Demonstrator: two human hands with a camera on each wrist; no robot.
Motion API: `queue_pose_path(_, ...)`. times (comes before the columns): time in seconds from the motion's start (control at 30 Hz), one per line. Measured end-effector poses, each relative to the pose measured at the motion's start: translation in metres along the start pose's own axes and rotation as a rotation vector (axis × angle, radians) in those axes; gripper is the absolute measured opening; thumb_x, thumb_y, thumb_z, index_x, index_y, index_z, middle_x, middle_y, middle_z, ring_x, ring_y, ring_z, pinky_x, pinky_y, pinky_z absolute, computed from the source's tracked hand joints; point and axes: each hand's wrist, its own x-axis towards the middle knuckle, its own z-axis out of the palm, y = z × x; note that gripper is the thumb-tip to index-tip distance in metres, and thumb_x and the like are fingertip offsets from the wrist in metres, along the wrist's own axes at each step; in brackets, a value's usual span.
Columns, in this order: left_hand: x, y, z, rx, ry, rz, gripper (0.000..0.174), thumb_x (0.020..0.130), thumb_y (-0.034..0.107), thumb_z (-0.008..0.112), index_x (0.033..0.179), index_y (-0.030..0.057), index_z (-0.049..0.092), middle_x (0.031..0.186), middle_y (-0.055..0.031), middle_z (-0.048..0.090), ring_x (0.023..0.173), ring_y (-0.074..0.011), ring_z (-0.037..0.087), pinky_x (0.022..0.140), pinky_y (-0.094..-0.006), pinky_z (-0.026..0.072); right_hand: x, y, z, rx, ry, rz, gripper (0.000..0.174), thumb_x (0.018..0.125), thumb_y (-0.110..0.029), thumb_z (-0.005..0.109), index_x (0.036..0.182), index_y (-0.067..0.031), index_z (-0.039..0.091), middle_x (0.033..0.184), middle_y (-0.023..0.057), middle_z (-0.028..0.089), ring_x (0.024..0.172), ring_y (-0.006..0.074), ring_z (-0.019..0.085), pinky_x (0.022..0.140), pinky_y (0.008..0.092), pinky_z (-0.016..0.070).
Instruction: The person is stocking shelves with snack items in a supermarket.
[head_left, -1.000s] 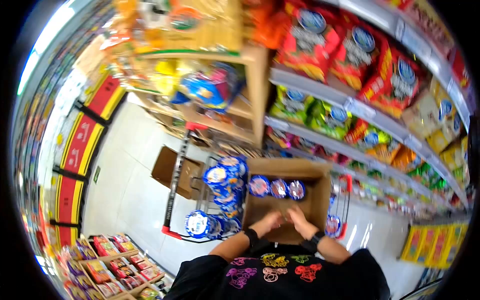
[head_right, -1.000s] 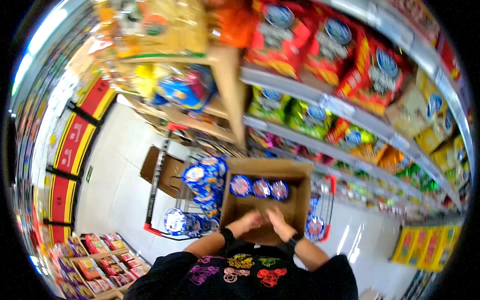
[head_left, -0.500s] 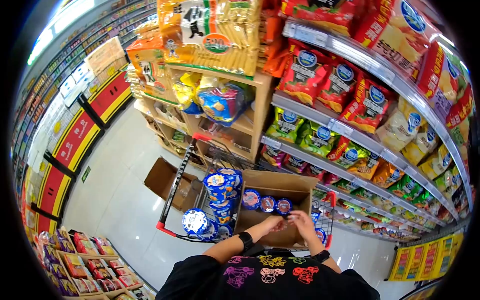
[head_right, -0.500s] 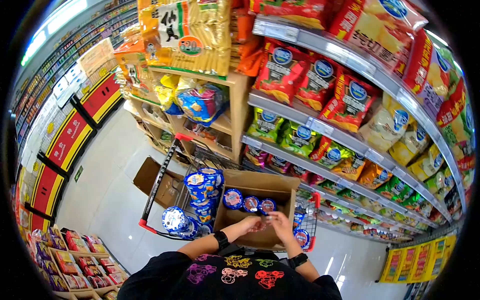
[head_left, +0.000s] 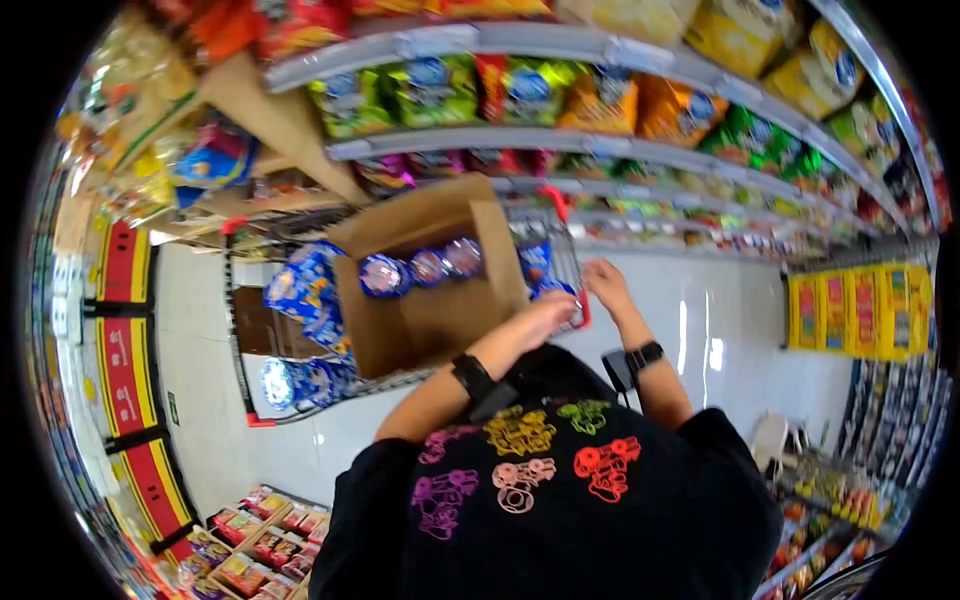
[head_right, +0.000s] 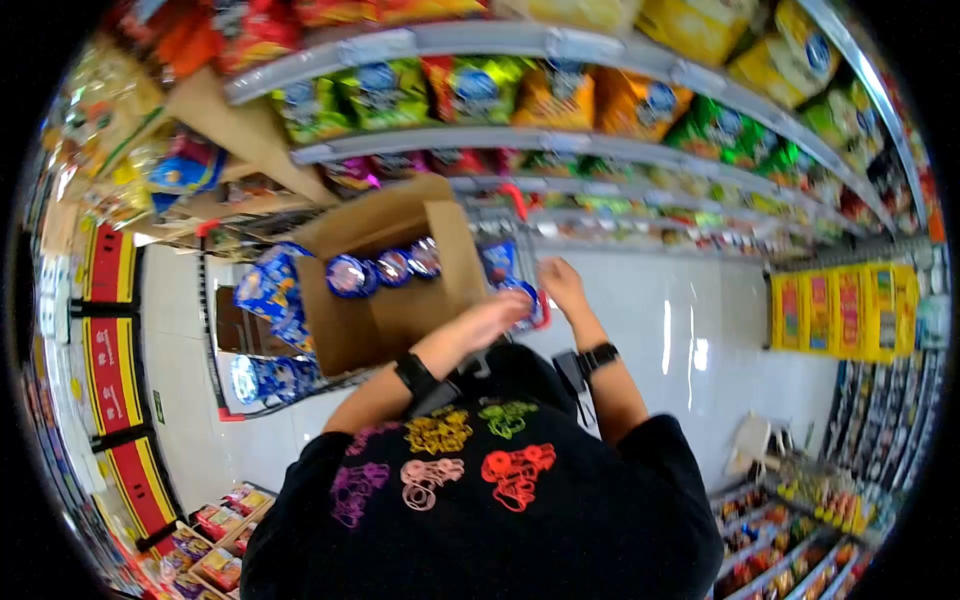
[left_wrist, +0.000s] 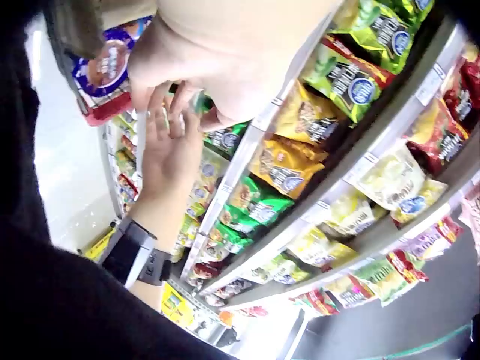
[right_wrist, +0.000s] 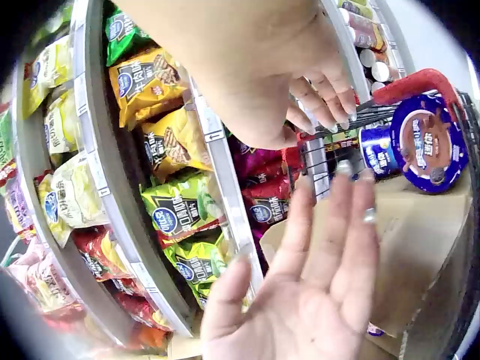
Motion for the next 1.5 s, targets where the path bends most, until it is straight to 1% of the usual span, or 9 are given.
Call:
queue_pose_path(0.17, 0.018, -0.021, 0.006, -0.257, 0.404, -0.281, 0.025, 0.076, 0.007, 0.049, 0.1, 0.0064, 0.052, 0.093, -0.0055, 0.058, 0.084, -0.0151, 0.057, 0.076, -0.0289, 0.0455, 0.001, 0.007, 0.009, -0.1, -0.203, 0.01, 0.032, 0.077, -0.014, 0.059, 0.104, -0.0002, 0.052, 0.095, 0.0092, 0.059, 0.084, 0.0156, 0.057, 0.075, 0.0274, 0.0461)
queue_pose_path(0.27, 0.028, -0.03, 0.017, 0.023, 0.577, 0.068, 0.026, 0.075, 0.009, 0.05, 0.101, 0.0034, 0.05, 0.093, -0.0095, 0.058, 0.085, -0.0195, 0.058, 0.077, -0.0334, 0.0466, -0.009, -0.023, 0.014, -0.31, -0.282, -0.057, 0.037, 0.074, -0.017, 0.061, 0.105, 0.0004, 0.05, 0.096, 0.0131, 0.059, 0.087, 0.0225, 0.058, 0.077, 0.0308, 0.0457)
queue_pose_path(0.4, 0.051, -0.033, -0.003, -0.121, 0.632, -0.022, 0.027, 0.079, 0.012, 0.045, 0.104, 0.002, 0.047, 0.097, -0.0125, 0.057, 0.087, -0.0228, 0.058, 0.077, -0.0378, 0.0478, 0.004, -0.025, 0.018, -0.688, -0.302, -0.543, 0.051, 0.072, -0.022, 0.06, 0.116, -0.0024, 0.043, 0.091, 0.0187, 0.059, 0.079, 0.0362, 0.058, 0.07, 0.0402, 0.0471)
queue_pose_path(0.5, 0.058, -0.037, -0.006, -0.372, 0.585, -0.13, 0.027, 0.085, 0.017, 0.037, 0.105, 0.0009, 0.047, 0.101, -0.0146, 0.057, 0.091, -0.0254, 0.058, 0.082, -0.0413, 0.046, 0.016, -0.027, 0.029, -0.923, -0.506, -0.206, 0.056, 0.071, -0.023, 0.059, 0.117, 0.0034, 0.04, 0.088, 0.0195, 0.059, 0.079, 0.0357, 0.058, 0.067, 0.0406, 0.0479)
queue_pose_path(0.73, 0.083, -0.071, -0.039, -0.455, 0.754, -0.174, 0.03, 0.089, 0.025, 0.032, 0.1, 0.0038, 0.051, 0.095, -0.0122, 0.06, 0.084, -0.0237, 0.059, 0.078, -0.0365, 0.0468, 0.037, -0.033, 0.038, -1.02, -0.688, 0.028, 0.042, 0.071, -0.023, 0.06, 0.102, 0.0041, 0.053, 0.077, 0.0178, 0.063, 0.07, 0.0287, 0.063, 0.061, 0.0372, 0.0505)
queue_pose_path(0.9, 0.073, -0.072, -0.038, -0.604, 0.365, -0.024, 0.03, 0.087, 0.033, 0.042, 0.1, 0.0057, 0.05, 0.089, -0.0113, 0.061, 0.075, -0.0239, 0.062, 0.069, -0.0374, 0.05, 0.035, -0.036, 0.037, -0.896, -0.623, 0.097, 0.029, 0.071, -0.02, 0.059, 0.09, 0.0024, 0.059, 0.071, 0.0161, 0.063, 0.062, 0.0259, 0.064, 0.056, 0.0349, 0.0514)
queue_pose_path(1.17, 0.048, -0.024, 0.021, -0.378, 0.868, -0.163, 0.024, 0.084, 0.033, 0.043, 0.093, 0.0137, 0.053, 0.081, -0.0055, 0.063, 0.069, -0.0189, 0.06, 0.072, -0.0309, 0.0401, 0.032, -0.037, 0.03, -0.74, -0.576, 0.101, 0.034, 0.078, -0.026, 0.053, 0.098, 0.0015, 0.054, 0.069, 0.0176, 0.062, 0.06, 0.0277, 0.062, 0.058, 0.0365, 0.0502)
queue_pose_path(1.37, 0.022, -0.004, 0.012, -0.493, 0.747, -0.206, 0.037, 0.074, 0.033, 0.054, 0.103, 0.0099, 0.047, 0.107, -0.0108, 0.052, 0.098, -0.0207, 0.048, 0.087, -0.0343, 0.0328, 0.024, -0.03, 0.027, -0.726, -0.357, -0.31, 0.042, 0.078, -0.034, 0.055, 0.108, -0.0047, 0.051, 0.067, 0.0176, 0.061, 0.058, 0.0304, 0.061, 0.058, 0.0378, 0.0489)
queue_pose_path(1.5, 0.02, -0.016, -0.024, -0.589, 0.723, -0.253, 0.06, 0.073, 0.034, 0.053, 0.12, 0.0025, 0.033, 0.126, -0.0169, 0.032, 0.117, -0.0241, 0.031, 0.098, -0.0368, 0.0262, 0.028, -0.056, 0.04, -0.531, -0.538, 0.162, 0.044, 0.078, -0.034, 0.056, 0.111, -0.0045, 0.048, 0.067, 0.0148, 0.062, 0.052, 0.0236, 0.061, 0.051, 0.0331, 0.0496)
